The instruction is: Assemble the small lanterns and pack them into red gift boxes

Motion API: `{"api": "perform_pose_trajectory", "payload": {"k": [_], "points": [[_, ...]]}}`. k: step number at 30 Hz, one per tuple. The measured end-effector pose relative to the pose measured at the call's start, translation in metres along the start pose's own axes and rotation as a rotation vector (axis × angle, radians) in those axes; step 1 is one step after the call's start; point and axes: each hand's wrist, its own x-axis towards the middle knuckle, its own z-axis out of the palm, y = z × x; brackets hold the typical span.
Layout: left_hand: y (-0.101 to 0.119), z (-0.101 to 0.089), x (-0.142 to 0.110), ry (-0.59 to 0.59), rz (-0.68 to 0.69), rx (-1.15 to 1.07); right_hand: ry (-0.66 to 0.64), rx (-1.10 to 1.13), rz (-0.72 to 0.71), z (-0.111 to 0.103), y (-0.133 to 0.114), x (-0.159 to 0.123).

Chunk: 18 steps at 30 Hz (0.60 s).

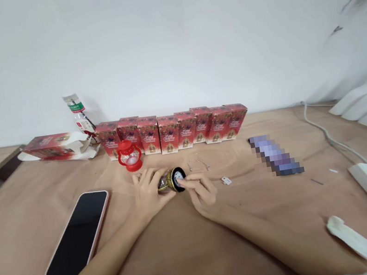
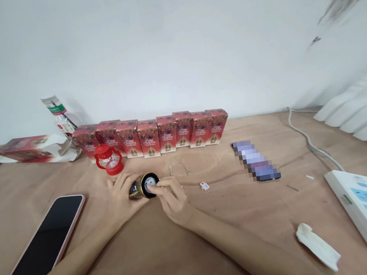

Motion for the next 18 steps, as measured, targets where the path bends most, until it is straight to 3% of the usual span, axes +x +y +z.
{"api": "perform_pose_trajectory", "payload": {"k": [18], "points": [[-0.0015,0.0013,-0.0017,0.064,0.040,-0.015,-0.058,0.046,-0.034,-0.0047,-0.0020,0.0047]]}}
